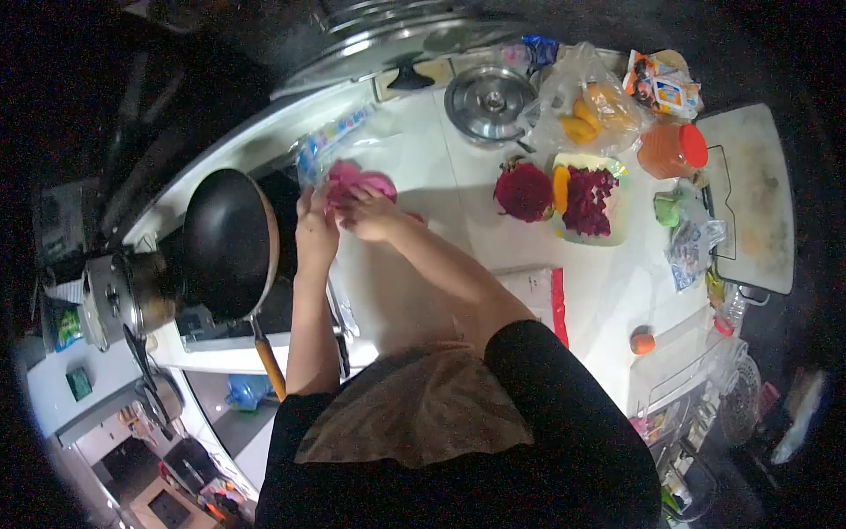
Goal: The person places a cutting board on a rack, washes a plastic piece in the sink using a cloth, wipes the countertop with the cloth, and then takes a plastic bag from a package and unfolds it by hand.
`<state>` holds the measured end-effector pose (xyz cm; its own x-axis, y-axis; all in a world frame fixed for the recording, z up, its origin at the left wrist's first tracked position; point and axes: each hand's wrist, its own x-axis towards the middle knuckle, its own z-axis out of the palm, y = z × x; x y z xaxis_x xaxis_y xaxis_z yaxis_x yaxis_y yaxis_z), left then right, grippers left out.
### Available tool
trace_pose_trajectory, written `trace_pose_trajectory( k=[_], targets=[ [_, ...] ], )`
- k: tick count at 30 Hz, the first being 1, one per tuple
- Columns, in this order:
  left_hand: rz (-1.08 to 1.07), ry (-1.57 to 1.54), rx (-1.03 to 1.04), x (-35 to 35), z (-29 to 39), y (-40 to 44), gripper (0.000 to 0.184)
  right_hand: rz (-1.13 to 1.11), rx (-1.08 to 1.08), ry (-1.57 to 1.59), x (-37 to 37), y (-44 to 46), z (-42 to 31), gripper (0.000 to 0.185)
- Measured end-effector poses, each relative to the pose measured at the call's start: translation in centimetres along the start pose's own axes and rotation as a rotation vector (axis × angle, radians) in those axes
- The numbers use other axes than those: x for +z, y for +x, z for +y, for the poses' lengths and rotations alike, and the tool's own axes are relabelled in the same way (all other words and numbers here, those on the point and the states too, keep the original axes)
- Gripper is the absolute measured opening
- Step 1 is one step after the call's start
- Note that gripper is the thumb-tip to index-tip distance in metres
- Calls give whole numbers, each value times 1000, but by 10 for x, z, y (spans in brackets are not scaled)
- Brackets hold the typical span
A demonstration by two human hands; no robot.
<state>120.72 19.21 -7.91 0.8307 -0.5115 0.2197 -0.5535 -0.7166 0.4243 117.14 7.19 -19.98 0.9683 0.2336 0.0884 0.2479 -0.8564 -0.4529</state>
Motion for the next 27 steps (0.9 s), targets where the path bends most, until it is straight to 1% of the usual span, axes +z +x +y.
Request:
trace_pose_trajectory(
  k=[2,3,4,6,8,9,10,11,12,13,14,15,16,17,19,20,22,24,25,26,27],
  targets=[
    [49,-112,59,-39,23,-39,34,13,-56,130,-8,-6,-14,44],
    [-54,-146,-14,-50,22,-66,36,-101,-63,100,-16,-17,-29,43],
    [-151,-182,-82,-62,21,-96,38,-102,-66,96,-9,-30,-39,43],
    [-355,-290,-194,-72,16,-162,42,-127,-303,142,10,-60,-56,39],
    [-427,-87,-194,-70,5,-222,50,-169,-395,156,-7,-92,-78,33],
    [-411,-43,-260,-66,-4,-247,56,-164,-397,146,-1,-104,-86,33],
    [-396,0,-323,-65,-12,-269,62,-153,-411,285,13,-117,-93,28],
    [-337,37,-287,-67,-18,-284,72,-138,-419,419,23,-126,-100,24],
    [-283,114,-420,-64,-19,-295,79,-161,-433,471,26,-129,-109,25],
    [-227,193,-426,-63,-20,-302,80,-183,-445,519,24,-127,-118,27],
    [-170,270,-434,-61,-21,-305,82,-168,-436,488,19,-125,-128,27],
    [-157,253,-410,-57,-26,-307,82,-220,-405,485,12,-125,-140,30],
    [-177,262,-488,-54,-32,-311,82,-275,-374,488,5,-127,-145,34],
    [-201,271,-570,-54,-34,-311,82,-270,-366,471,4,-130,-141,34],
    [-162,272,-539,-52,-39,-313,81,-234,-474,379,2,-137,-131,43],
    [-129,285,-521,-52,-40,-313,81,-231,-470,369,0,-140,-124,43],
    [-103,299,-516,-51,-42,-313,81,-239,-469,362,-5,-148,-105,52],
    [-27,359,-450,-50,-40,-312,80,-212,-445,354,-8,-161,-81,55],
    [4,348,-399,-49,-38,-311,77,-164,-357,355,-10,-170,-69,54],
    [1,347,-396,-50,-32,-305,77,-115,-268,355,-10,-177,-62,53],
    [-61,222,-321,-54,-20,-295,72,-113,-263,355,-12,-181,-61,53]
  ],
)
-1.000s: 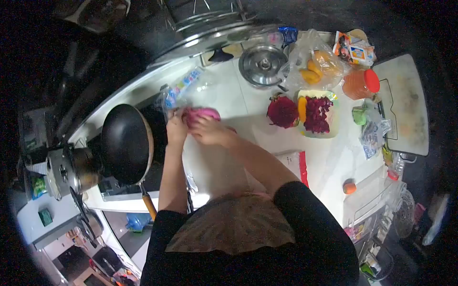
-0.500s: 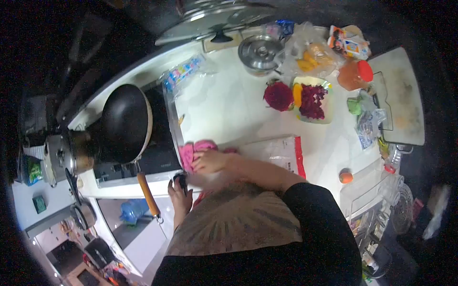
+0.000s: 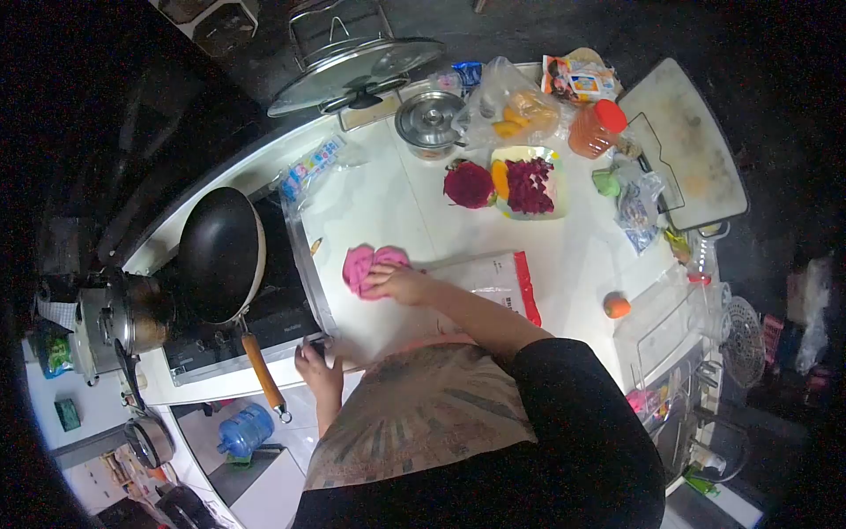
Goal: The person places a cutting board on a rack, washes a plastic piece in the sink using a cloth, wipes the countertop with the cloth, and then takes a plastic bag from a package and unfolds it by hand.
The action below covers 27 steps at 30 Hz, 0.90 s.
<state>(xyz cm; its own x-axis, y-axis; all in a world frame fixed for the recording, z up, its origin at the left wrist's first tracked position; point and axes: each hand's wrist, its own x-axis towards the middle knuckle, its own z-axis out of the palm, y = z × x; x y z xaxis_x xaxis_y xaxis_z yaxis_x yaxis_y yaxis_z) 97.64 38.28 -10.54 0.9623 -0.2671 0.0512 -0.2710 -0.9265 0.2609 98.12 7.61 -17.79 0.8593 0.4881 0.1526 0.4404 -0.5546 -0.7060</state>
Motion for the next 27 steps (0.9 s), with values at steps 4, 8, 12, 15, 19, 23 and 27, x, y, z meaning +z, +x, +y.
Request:
trace_pose_trajectory(
  k=[4,8,12,15,19,23,27],
  targets=[
    [-498,-322,278,-6,79,32,60,199,264,-100,3,-10,-7,51],
    [-841,-434,382,60,148,27,51,301,378,-173,1,-11,-13,54],
    [-1031,-719,104,110,166,19,60,441,477,-194,10,-15,-6,62],
    [-981,-786,217,144,167,6,59,510,544,-196,13,-15,-5,63],
    [-393,-271,986,112,182,-6,50,391,773,-245,-12,-12,-39,63],
    [-998,-885,215,23,194,3,40,218,797,-297,-21,12,-25,59],
    [-1153,-1347,-413,8,128,14,38,-146,620,-272,27,50,1,58]
  ],
)
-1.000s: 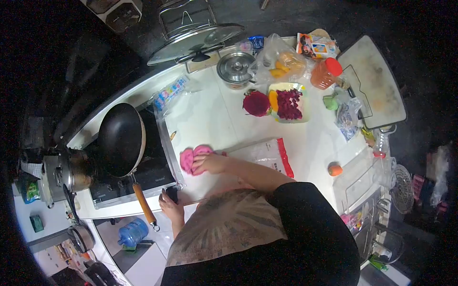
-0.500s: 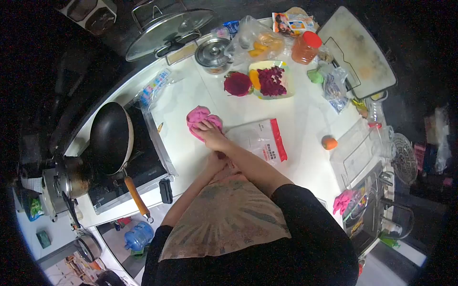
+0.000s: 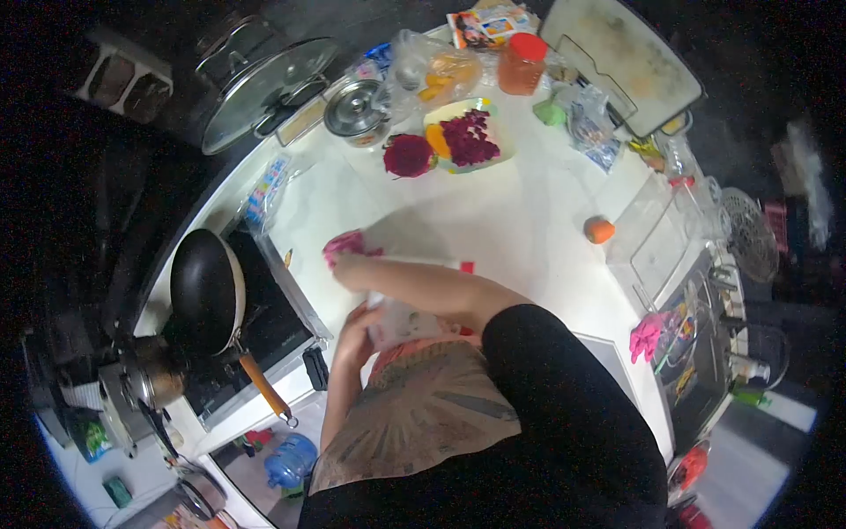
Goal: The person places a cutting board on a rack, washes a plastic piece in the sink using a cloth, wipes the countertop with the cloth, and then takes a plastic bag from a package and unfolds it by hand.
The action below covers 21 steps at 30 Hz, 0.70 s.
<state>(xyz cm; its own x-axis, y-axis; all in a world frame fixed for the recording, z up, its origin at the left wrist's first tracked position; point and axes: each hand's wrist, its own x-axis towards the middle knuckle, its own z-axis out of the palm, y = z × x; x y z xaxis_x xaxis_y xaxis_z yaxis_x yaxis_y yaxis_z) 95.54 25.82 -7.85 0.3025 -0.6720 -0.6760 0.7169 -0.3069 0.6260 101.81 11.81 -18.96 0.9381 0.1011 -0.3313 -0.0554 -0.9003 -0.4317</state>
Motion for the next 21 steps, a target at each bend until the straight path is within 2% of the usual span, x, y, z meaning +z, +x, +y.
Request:
trace_pose_trajectory(
  k=[2,3,4,5,6,8,9,10,12,14,17,18,20,21],
  targets=[
    [-18,-40,-33,3,15,-33,36,-438,-213,-437,-57,-13,-52,60],
    [72,-10,5,1,13,-44,34,-428,-199,-420,-51,-11,-60,60],
    [161,19,48,-1,12,-49,31,-240,-65,-230,-41,-8,-65,62],
    [151,37,39,-4,12,-49,31,-51,70,-41,-31,-1,-62,64],
    [129,62,78,-6,11,-49,26,-45,85,-27,-10,22,-48,64],
    [95,97,104,-4,12,-51,22,251,-34,-687,33,67,-3,43],
    [125,150,133,2,17,-57,17,231,-74,-416,10,50,20,42],
    [156,202,165,3,20,-62,13,213,-115,-147,-14,24,46,41],
    [275,203,300,-15,23,-69,16,640,-40,126,-6,-16,88,42],
    [311,43,367,-9,45,-83,17,690,89,-99,3,-89,104,50],
    [436,-82,415,8,63,-83,19,704,351,-64,20,-219,80,58],
    [300,-90,422,-7,64,-73,24,679,447,-36,38,-250,79,58],
    [221,-246,407,4,76,-66,28,567,633,-66,64,-322,76,55],
    [128,-321,403,-10,74,-55,38,495,775,-39,70,-356,73,53]
  ],
)
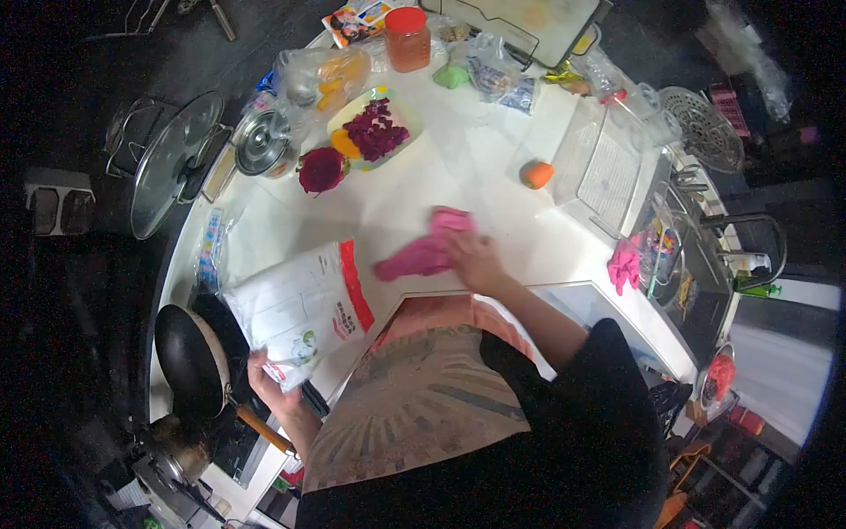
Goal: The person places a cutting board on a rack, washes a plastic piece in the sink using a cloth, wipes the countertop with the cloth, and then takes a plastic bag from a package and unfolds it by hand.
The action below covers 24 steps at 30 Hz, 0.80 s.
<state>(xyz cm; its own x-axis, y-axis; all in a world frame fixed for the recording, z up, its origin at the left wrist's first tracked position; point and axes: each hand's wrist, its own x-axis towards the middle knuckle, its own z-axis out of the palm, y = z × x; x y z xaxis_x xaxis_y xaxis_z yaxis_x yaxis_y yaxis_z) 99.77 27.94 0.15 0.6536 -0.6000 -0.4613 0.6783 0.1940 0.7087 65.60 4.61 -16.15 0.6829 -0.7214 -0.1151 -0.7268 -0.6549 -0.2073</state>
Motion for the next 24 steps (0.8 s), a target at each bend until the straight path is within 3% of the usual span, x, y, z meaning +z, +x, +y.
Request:
trace_pose_trajectory(
  k=[3,4,6,8,9,11,13,15,18,20,24],
  targets=[
    [-190,-187,-89,31,0,12,46,-61,290,-3,-16,-65,80,70],
    [-249,-198,-10,33,-4,16,50,0,354,-3,-24,-83,98,64],
    [-313,-289,-62,42,-10,31,53,89,424,-1,-45,-92,112,59],
    [-373,-337,-87,57,-16,44,55,-109,550,-96,-76,-97,119,41],
    [-464,-396,-154,74,-17,42,57,-94,565,-102,-95,-94,109,41],
    [-577,-458,-237,93,-22,44,59,531,540,331,-133,-68,66,16],
    [-633,-475,-256,103,-28,50,61,486,327,775,-167,-46,29,27],
    [-671,-485,-289,118,-30,52,61,214,259,1456,-210,-25,-18,37],
    [-694,-497,-319,126,-31,60,62,94,139,1493,-229,3,-55,42],
    [-691,-504,-314,129,-28,63,61,63,-27,1740,-222,21,-66,39],
    [-491,-252,-167,140,-14,62,47,35,97,1773,-241,39,-62,29]
  ],
)
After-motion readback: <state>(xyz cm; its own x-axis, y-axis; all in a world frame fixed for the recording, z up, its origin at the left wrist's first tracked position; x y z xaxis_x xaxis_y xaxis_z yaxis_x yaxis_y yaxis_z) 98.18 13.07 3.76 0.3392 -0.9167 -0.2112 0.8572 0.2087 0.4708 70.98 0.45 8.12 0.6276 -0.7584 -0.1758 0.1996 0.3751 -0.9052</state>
